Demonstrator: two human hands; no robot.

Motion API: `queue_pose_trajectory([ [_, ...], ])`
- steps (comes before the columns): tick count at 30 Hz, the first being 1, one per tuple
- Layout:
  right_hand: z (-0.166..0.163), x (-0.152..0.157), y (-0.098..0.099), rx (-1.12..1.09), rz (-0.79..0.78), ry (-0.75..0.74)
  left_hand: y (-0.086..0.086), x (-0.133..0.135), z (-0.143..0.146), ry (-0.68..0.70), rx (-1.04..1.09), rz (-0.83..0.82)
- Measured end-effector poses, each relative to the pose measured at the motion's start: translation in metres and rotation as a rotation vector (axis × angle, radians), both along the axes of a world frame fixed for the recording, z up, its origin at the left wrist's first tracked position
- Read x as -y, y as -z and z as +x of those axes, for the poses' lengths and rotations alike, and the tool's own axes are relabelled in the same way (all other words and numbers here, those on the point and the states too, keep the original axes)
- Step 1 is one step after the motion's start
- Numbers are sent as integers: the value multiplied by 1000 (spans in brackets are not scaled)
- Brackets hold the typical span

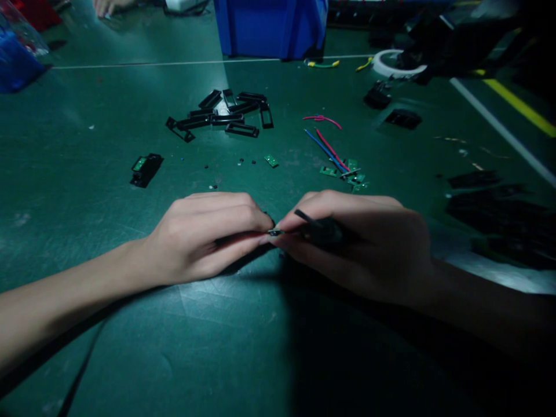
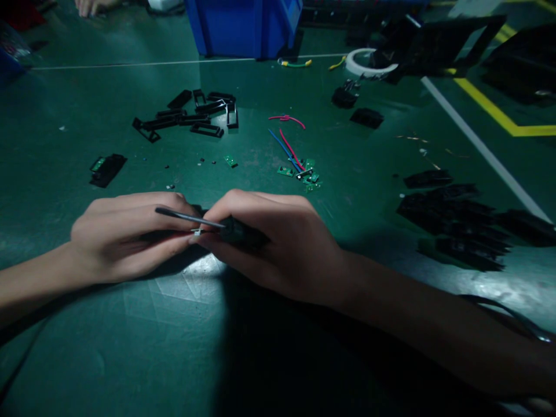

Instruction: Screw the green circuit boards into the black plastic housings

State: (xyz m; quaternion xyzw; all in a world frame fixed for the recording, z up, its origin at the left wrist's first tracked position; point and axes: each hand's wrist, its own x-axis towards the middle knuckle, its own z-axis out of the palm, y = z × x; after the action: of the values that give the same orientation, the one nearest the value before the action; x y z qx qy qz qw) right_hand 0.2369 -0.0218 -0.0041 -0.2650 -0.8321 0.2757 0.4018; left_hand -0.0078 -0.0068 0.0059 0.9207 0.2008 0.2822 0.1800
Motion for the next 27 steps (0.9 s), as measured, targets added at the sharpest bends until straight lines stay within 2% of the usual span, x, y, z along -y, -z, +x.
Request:
queue_pose_trajectory([
  [5,-1,2,-1,26,-21,17,1,0,0,18,10,-21],
  [21,1,2,0,70,81,-7,3,-1,1,91,56,8],
  [27,0,3,0,60,68,-2,2,-1,1,93,48,14],
])
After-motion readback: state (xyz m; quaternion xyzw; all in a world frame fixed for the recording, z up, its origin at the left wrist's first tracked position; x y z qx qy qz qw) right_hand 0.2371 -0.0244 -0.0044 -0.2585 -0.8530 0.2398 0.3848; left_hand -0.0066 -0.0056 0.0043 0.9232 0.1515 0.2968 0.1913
